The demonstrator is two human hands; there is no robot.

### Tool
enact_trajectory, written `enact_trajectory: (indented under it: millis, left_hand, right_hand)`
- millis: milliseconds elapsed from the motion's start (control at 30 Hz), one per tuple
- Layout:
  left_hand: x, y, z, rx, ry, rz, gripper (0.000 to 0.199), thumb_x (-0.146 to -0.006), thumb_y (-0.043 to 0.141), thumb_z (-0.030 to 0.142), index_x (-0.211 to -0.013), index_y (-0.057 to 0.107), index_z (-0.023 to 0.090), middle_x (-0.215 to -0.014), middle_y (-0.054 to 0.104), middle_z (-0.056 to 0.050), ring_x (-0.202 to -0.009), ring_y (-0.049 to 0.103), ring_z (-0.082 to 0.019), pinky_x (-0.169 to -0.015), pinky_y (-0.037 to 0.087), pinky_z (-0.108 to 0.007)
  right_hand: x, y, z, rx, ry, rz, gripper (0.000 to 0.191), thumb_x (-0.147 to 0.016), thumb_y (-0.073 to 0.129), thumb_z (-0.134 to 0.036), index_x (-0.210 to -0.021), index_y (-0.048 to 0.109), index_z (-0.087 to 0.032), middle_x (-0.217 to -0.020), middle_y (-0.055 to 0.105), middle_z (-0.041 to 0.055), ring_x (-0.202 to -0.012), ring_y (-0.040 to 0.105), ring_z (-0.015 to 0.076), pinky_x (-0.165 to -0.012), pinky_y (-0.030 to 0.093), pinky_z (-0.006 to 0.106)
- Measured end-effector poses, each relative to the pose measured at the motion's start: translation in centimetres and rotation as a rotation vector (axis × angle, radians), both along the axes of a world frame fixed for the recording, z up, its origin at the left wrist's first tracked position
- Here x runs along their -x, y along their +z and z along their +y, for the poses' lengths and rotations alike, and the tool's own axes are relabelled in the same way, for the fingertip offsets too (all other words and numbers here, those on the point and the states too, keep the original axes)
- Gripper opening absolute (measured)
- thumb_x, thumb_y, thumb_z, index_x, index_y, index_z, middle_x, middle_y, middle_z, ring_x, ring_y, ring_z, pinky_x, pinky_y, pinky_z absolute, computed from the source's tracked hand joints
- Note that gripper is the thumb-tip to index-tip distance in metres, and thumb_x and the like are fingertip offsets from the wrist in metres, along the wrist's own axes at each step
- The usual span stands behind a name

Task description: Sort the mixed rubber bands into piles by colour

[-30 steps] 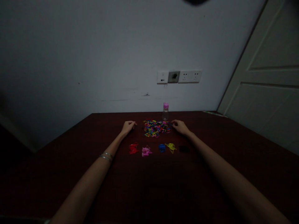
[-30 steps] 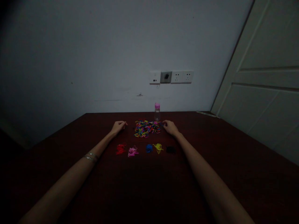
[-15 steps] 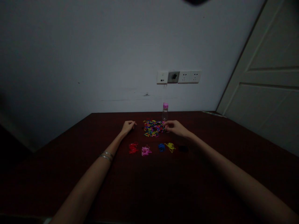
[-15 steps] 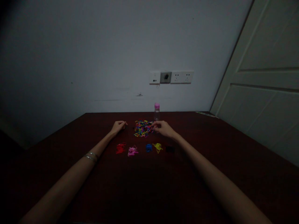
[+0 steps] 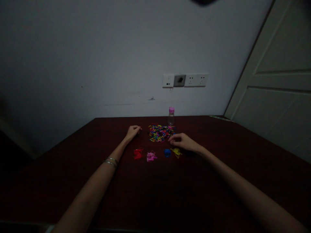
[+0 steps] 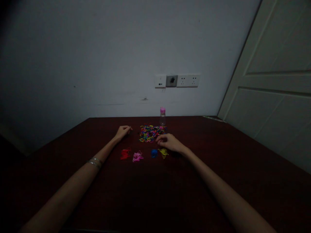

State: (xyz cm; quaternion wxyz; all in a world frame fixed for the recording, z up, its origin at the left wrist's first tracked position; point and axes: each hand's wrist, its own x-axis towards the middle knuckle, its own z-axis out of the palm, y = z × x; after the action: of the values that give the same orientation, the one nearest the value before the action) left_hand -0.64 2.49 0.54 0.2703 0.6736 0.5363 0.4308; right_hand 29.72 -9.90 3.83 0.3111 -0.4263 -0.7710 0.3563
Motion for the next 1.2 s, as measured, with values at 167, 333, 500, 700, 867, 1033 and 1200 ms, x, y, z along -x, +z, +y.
enact_trajectory:
  millis: [167, 333, 500, 700, 867, 1033, 1200]
  left_hand:
    - [0.0, -0.1, 0.2, 0.001, -0.005, -0.012, 0.031, -0.069, 0.046, 0.037, -0.068, 0.064, 0.012, -0.044, 0.045, 0.003, -0.042, 0.038, -0.008, -0.043, 0.027, -0.02]
    - [-0.2, 0.2, 0.4, 0.03, -0.019, 0.014, 0.028, -0.066, 0.05, 0.037, -0.065, 0.063, 0.012, -0.044, 0.046, 0.002, -0.042, 0.039, -0.008, -0.043, 0.028, -0.02]
    - [-1.1, 1.9, -1.2, 0.046, -0.161, 0.148, 0.024, -0.062, 0.056, 0.034, -0.064, 0.065, 0.012, -0.051, 0.054, -0.001, -0.048, 0.045, -0.01, -0.047, 0.032, -0.021]
    - [-2.6, 4.0, -4.5, 0.074, -0.453, 0.308, 0.023, -0.059, 0.061, 0.033, -0.068, 0.068, 0.013, -0.052, 0.055, -0.001, -0.047, 0.043, -0.009, -0.045, 0.029, -0.021]
    - [-3.4, 3.7, -5.2, 0.07, -0.444, 0.368, 0.022, -0.057, 0.064, 0.031, -0.069, 0.069, 0.014, -0.051, 0.054, 0.0, -0.047, 0.043, -0.009, -0.045, 0.027, -0.021]
    - [-3.5, 2.8, -4.6, 0.011, -0.431, 0.404, 0.018, -0.058, 0.063, 0.029, -0.067, 0.068, 0.015, -0.053, 0.055, 0.0, -0.048, 0.044, -0.01, -0.045, 0.027, -0.021]
    - [-3.6, 2.5, -4.4, -0.009, -0.43, 0.418, 0.016, -0.059, 0.06, 0.027, -0.065, 0.068, 0.015, -0.053, 0.055, 0.0, -0.048, 0.044, -0.01, -0.045, 0.028, -0.021]
  right_hand:
    - [-3.0, -1.2, 1.5, -0.101, -0.222, 0.009, 0.025, -0.071, 0.053, -0.03, -0.087, 0.065, -0.014, -0.08, 0.065, 0.0051, -0.073, 0.057, 0.0156, -0.066, 0.044, 0.027]
    - [-5.3, -3.0, 2.7, -0.177, -0.342, -0.009, 0.026, -0.072, 0.052, -0.031, -0.09, 0.064, -0.016, -0.085, 0.065, 0.0047, -0.079, 0.057, 0.0171, -0.073, 0.043, 0.029]
    - [-5.4, -4.1, 2.8, -0.198, -0.371, -0.043, 0.026, -0.072, 0.05, -0.028, -0.09, 0.064, -0.015, -0.085, 0.065, 0.0046, -0.079, 0.058, 0.017, -0.074, 0.043, 0.029]
    - [-5.1, -4.2, 2.5, -0.195, -0.357, -0.062, 0.027, -0.071, 0.05, -0.028, -0.09, 0.064, -0.015, -0.083, 0.065, 0.0049, -0.077, 0.058, 0.017, -0.073, 0.043, 0.028]
    - [-5.1, -4.2, 2.5, -0.207, -0.357, -0.074, 0.026, -0.071, 0.05, -0.027, -0.09, 0.065, -0.015, -0.083, 0.066, 0.0047, -0.078, 0.058, 0.0175, -0.073, 0.043, 0.029]
    - [-5.1, -4.1, 2.4, -0.204, -0.359, -0.086, 0.027, -0.071, 0.05, -0.027, -0.089, 0.065, -0.015, -0.081, 0.066, 0.0047, -0.076, 0.059, 0.0172, -0.072, 0.044, 0.028]
    - [-5.2, -4.3, 2.6, -0.188, -0.351, -0.085, 0.028, -0.071, 0.05, -0.028, -0.091, 0.065, -0.014, -0.082, 0.066, 0.0053, -0.076, 0.059, 0.0172, -0.071, 0.044, 0.028]
